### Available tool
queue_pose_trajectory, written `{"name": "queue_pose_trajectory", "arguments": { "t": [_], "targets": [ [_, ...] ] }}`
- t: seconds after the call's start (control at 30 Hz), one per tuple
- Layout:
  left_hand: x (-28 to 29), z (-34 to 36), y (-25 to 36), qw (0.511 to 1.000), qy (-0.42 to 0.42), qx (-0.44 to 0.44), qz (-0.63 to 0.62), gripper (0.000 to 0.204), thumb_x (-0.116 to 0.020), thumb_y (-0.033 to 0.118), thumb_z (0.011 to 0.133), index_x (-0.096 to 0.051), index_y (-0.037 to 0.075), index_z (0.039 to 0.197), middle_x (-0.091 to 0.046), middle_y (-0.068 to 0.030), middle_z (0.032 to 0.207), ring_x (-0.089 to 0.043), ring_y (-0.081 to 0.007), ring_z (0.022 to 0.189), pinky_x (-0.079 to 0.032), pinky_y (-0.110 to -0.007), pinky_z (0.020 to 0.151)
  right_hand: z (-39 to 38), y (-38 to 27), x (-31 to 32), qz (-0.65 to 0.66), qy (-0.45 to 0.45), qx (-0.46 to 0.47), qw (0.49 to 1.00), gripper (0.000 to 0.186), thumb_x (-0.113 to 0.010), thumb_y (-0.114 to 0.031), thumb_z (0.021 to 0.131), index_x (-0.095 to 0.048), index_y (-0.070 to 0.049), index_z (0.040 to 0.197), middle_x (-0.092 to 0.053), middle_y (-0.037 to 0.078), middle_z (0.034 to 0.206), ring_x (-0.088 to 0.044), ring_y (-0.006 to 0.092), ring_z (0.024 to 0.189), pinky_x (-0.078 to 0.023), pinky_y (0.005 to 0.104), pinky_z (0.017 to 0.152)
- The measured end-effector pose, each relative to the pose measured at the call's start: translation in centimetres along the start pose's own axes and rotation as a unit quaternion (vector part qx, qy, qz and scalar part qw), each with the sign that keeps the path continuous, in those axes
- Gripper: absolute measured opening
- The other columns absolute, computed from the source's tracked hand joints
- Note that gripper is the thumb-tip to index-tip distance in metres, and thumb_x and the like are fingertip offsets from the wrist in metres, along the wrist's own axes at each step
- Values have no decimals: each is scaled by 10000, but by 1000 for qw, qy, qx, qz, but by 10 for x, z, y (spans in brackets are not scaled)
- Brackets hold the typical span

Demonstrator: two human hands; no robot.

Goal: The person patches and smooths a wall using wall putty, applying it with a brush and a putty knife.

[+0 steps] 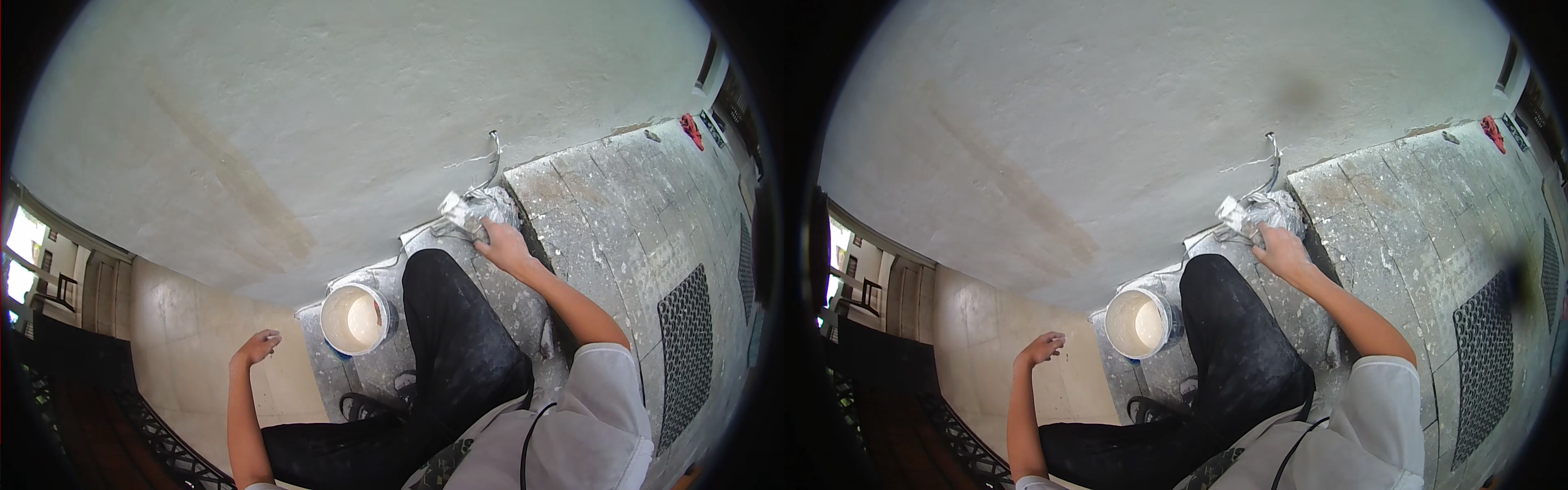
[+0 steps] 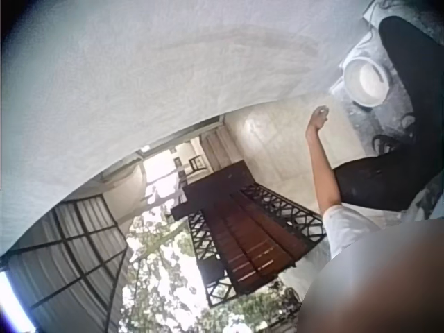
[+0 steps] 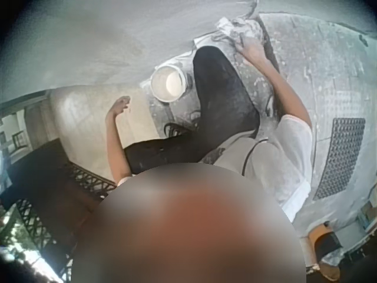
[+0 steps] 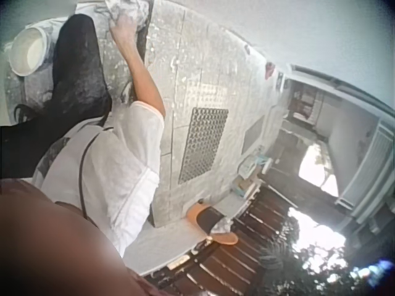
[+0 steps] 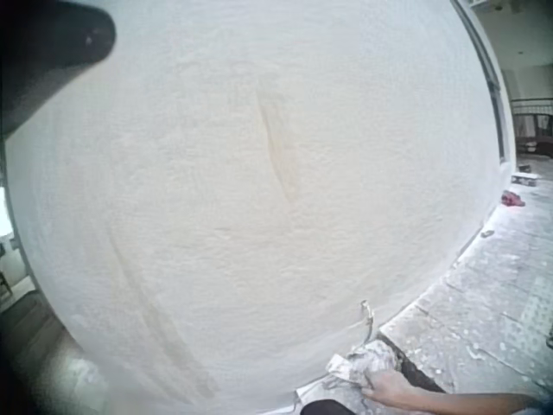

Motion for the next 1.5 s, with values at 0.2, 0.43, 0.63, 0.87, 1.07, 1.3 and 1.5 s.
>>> {"name": "queue_pose_trajectory", "arguments": {
  "t": [0.2,0.43,0.63,0.87,1.07,1.3,1.5],
  "targets": [
    [4,-1,13,999,19,-35,15,532,-547,386,867,-494,22,1251,-600,-148,1110,-609,-210,860,-473,-329,801,20,-11,44,179,181,-92,963,350,-564,-249,847,-462,0,1071,-596,264,771,-582,434,772,-433,500,684],
    [4,0,15,1000,7,-20,-4,527,-524,409,864,-458,120,1299,-571,-83,1173,-572,-213,1003,-454,-358,810,78,-3,45,233,272,-79,930,466,-511,-407,895,-450,34,1030,-584,292,792,-564,470,775,-420,507,679],
    [3,-2,-6,1000,-6,7,12,528,-517,413,866,-460,108,1293,-567,-88,1182,-570,-220,1003,-449,-369,834,90,-14,38,250,300,-100,915,471,-502,-414,897,-435,32,1032,-586,307,798,-563,483,778,-421,526,689],
    [8,-2,4,1000,20,-21,-10,544,-541,427,857,-492,72,1266,-599,-123,1115,-608,-219,907,-470,-324,738,92,-22,43,234,268,-100,929,471,-485,-400,906,-414,35,1071,-586,307,758,-562,497,767,-425,538,675],
    [8,6,1,1000,1,-19,-6,523,-523,420,868,-468,109,1284,-577,-74,1138,-571,-197,971,-453,-351,807,79,-28,11,227,228,-108,941,461,-483,-395,910,-401,35,1055,-577,308,718,-560,497,734,-424,537,655],
    [2,0,13,999,19,-42,-12,541,-550,393,868,-489,17,1252,-599,-146,1100,-609,-204,871,-474,-324,788,95,-60,90,255,270,-53,927,448,-525,-386,892,-435,34,1020,-583,270,696,-580,459,695,-434,497,626],
    [7,-2,-16,998,39,-40,-40,523,-564,402,860,-520,21,1216,-623,-107,979,-584,-175,787,-470,-309,755,27,-57,116,282,256,-52,923,311,-567,-263,869,-514,-12,1045,-602,152,749,-578,291,642,-445,378,611]
  ]
}}
Point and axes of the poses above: each hand's wrist, its own z-axis towards the middle knuckle, its own x-axis out of the back of the hand, y = z × x, the point moved 6 cm from there along z, towards the middle knuckle
